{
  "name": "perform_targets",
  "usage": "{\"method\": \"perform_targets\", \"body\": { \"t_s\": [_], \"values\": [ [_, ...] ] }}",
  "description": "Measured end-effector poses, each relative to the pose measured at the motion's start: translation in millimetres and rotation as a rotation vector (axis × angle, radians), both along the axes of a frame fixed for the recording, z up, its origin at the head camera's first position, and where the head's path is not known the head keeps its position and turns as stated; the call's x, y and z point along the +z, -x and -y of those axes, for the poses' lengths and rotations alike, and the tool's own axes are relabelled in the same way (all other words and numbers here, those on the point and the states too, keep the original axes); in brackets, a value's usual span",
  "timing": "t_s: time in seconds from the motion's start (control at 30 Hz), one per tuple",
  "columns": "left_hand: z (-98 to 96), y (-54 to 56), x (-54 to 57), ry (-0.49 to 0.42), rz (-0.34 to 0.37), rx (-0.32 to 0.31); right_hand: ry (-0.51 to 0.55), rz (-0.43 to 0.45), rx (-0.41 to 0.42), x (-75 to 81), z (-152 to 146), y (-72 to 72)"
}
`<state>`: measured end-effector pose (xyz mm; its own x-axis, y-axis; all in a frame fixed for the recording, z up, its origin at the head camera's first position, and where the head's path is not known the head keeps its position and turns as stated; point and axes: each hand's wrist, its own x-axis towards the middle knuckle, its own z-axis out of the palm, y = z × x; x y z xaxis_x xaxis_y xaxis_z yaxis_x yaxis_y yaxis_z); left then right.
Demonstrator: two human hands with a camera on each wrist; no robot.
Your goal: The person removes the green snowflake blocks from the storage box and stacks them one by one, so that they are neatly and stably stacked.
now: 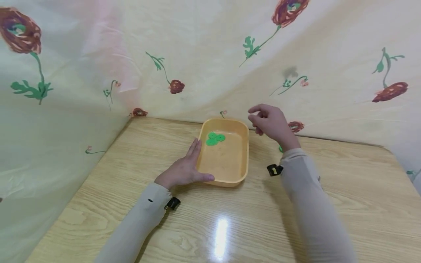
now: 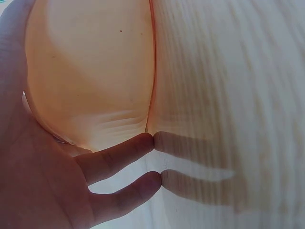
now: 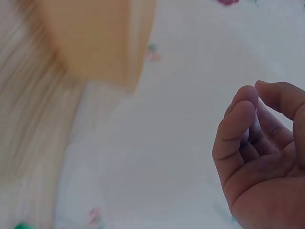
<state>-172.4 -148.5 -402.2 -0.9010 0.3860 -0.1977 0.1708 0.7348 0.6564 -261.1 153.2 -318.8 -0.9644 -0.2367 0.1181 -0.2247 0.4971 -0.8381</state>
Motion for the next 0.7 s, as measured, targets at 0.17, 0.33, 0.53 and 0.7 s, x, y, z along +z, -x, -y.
{"method": "perform_targets", "body": {
  "t_s": [0.17,0.33,0.53,0.7],
  "values": [
    [0.2,0.1,-0.4,-0.008,-0.005,0.005,0.023,0.015,0.054,10.6,36,7.3],
    [0.6,-0.1,-0.6,-0.013,-0.008,0.008,0.03,0.05,0.096,5.5,64,17.4],
    [-0.3,0.3,-1.9,-0.026,-0.008,0.001,0.01,0.118,0.119,-22.8,82,30.6],
    [-0.7,1.8,-1.1,-0.016,-0.02,-0.002,-0.096,0.123,0.128,-47.4,90,38.9]
  ]
}}
